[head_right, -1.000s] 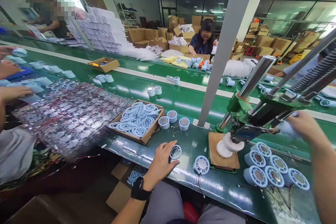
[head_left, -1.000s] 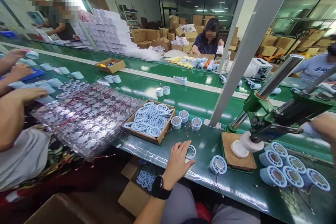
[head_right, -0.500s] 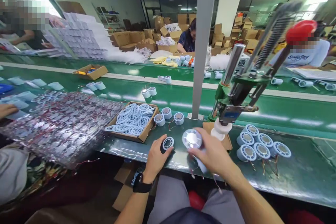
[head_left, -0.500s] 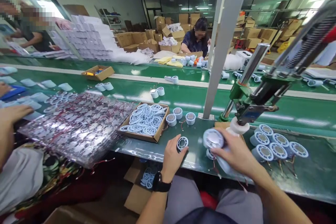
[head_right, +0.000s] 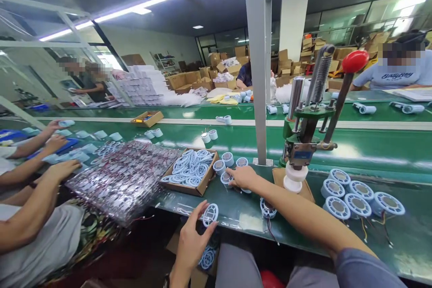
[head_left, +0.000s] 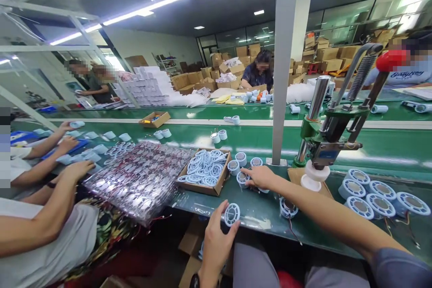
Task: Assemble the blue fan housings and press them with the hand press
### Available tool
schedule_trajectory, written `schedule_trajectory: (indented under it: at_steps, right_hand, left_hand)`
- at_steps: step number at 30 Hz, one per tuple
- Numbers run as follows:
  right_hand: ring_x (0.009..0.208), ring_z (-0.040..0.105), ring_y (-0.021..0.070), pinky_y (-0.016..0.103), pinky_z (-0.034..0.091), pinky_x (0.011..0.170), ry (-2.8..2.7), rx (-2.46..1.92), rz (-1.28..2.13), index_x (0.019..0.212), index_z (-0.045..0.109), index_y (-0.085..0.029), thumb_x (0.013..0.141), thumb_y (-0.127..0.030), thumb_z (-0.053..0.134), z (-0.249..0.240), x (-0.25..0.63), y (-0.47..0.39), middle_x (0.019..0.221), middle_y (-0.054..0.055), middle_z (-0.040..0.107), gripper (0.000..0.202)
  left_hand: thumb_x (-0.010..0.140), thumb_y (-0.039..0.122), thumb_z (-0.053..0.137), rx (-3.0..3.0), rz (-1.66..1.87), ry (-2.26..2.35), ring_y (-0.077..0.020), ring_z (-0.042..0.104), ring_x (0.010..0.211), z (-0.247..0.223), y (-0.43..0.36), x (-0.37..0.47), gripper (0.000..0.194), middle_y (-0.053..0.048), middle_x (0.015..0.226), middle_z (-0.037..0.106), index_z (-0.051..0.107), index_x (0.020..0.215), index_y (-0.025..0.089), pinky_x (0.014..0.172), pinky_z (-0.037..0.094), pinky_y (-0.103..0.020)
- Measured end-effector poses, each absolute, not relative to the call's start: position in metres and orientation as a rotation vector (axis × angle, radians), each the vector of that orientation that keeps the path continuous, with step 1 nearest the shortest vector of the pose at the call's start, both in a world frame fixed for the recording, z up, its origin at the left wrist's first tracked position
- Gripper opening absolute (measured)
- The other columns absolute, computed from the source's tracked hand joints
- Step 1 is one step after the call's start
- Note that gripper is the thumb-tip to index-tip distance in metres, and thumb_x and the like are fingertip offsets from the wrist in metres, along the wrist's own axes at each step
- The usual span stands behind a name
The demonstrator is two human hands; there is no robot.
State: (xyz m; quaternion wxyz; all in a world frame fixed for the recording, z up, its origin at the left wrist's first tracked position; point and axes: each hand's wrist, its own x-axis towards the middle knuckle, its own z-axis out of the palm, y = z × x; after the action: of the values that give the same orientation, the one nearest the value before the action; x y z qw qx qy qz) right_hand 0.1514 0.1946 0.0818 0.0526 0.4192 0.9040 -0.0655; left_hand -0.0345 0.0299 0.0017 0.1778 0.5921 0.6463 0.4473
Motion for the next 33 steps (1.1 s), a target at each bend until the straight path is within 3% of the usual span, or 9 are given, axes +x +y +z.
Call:
schedule_trajectory:
  at_steps: [3, 9, 13, 17, 20, 23, 25, 28, 33]
  right_hand:
    - [0.104, 0.066, 0.0226, 0.044, 0.056, 0.089, 2.807, 1.233, -0.137, 0.135, 0.052, -0.018, 0.097, -0.040, 0.058, 0.075, 0.156, 0.198, 0.123, 0.010, 0.063, 0.044]
    - [0.113, 0.061, 0.0320, 0.048, 0.050, 0.094, 2.973, 1.192, -0.175, 0.145, 0.045, -0.019, 0.094, -0.044, 0.061, 0.057, 0.162, 0.199, 0.121, 0.016, 0.065, 0.059]
    - [0.108, 0.061, 0.0315, 0.044, 0.048, 0.093, 3.075, 1.307, -0.335, 0.144, 0.047, -0.020, 0.093, -0.036, 0.061, 0.068, 0.160, 0.197, 0.115, 0.017, 0.068, 0.055]
    - [0.094, 0.065, 0.0227, 0.036, 0.052, 0.084, 3.145, 1.466, -0.593, 0.143, 0.042, -0.020, 0.103, -0.023, 0.034, 0.094, 0.179, 0.158, 0.106, 0.012, 0.068, 0.041]
    - [0.073, 0.064, 0.0152, 0.026, 0.052, 0.067, 3.132, 1.430, -1.177, 0.143, 0.035, -0.021, 0.106, -0.029, 0.025, 0.101, 0.205, 0.096, 0.089, 0.004, 0.066, 0.039]
    - [0.076, 0.064, 0.0147, 0.025, 0.051, 0.067, 2.706, 1.316, -2.515, 0.141, 0.031, -0.027, 0.098, -0.050, 0.051, 0.091, 0.222, 0.032, 0.089, 0.001, 0.063, 0.053]
    - [0.079, 0.064, 0.0145, 0.025, 0.049, 0.069, 2.348, 1.417, -3.026, 0.140, 0.031, -0.030, 0.091, -0.051, 0.063, 0.083, 0.224, 0.004, 0.088, 0.000, 0.063, 0.062]
    - [0.071, 0.060, 0.0112, 0.022, 0.046, 0.065, 2.147, 1.607, -3.265, 0.139, 0.029, -0.032, 0.091, -0.047, 0.067, 0.077, 0.224, -0.012, 0.086, -0.001, 0.063, 0.063]
    - [0.072, 0.057, 0.0105, 0.023, 0.044, 0.066, 2.242, 1.613, -3.246, 0.143, 0.026, -0.032, 0.092, -0.047, 0.065, 0.080, 0.236, -0.012, 0.089, 0.000, 0.064, 0.066]
  left_hand:
    - [0.081, 0.028, 0.066, 1.782, 1.213, 1.739, -0.0285, 0.068, 0.113, 0.020, 0.019, -0.024, 0.053, -0.013, 0.126, 0.069, 0.055, 0.133, 0.020, 0.096, 0.056, -0.045]
    - [0.082, 0.016, 0.065, 2.155, 1.325, 1.367, -0.0241, 0.065, 0.118, 0.062, 0.000, -0.003, 0.078, -0.011, 0.131, 0.066, 0.029, 0.151, 0.026, 0.103, 0.053, -0.041]
    - [0.089, 0.023, 0.063, 2.196, 1.418, 1.232, -0.0248, 0.064, 0.121, 0.077, -0.004, 0.004, 0.076, -0.015, 0.131, 0.066, 0.023, 0.154, 0.023, 0.101, 0.054, -0.041]
    - [0.092, 0.038, 0.064, 2.221, 1.488, 1.160, -0.0248, 0.066, 0.116, 0.086, -0.001, 0.006, 0.077, -0.016, 0.124, 0.069, 0.023, 0.155, 0.022, 0.098, 0.055, -0.039]
    - [0.089, 0.048, 0.066, 2.252, 1.529, 1.110, -0.0224, 0.070, 0.106, 0.093, 0.005, 0.012, 0.080, -0.015, 0.116, 0.070, 0.026, 0.153, 0.022, 0.093, 0.058, -0.035]
    - [0.084, 0.053, 0.068, 2.303, 1.542, 1.053, -0.0219, 0.071, 0.097, 0.097, 0.012, 0.025, 0.078, -0.013, 0.108, 0.071, 0.035, 0.147, 0.022, 0.087, 0.059, -0.034]
    - [0.081, 0.055, 0.070, 2.294, 1.494, 1.034, -0.0220, 0.071, 0.092, 0.096, 0.016, 0.036, 0.069, -0.011, 0.102, 0.070, 0.046, 0.137, 0.022, 0.082, 0.060, -0.033]
    - [0.076, 0.057, 0.073, 2.193, 1.443, 1.014, -0.0206, 0.071, 0.083, 0.091, 0.019, 0.051, 0.066, -0.009, 0.097, 0.069, 0.053, 0.128, 0.021, 0.073, 0.061, -0.031]
    - [0.070, 0.058, 0.076, 2.059, 1.600, 0.834, -0.0174, 0.069, 0.083, 0.083, 0.022, 0.069, 0.095, -0.007, 0.104, 0.066, 0.033, 0.148, 0.027, 0.073, 0.059, -0.028]
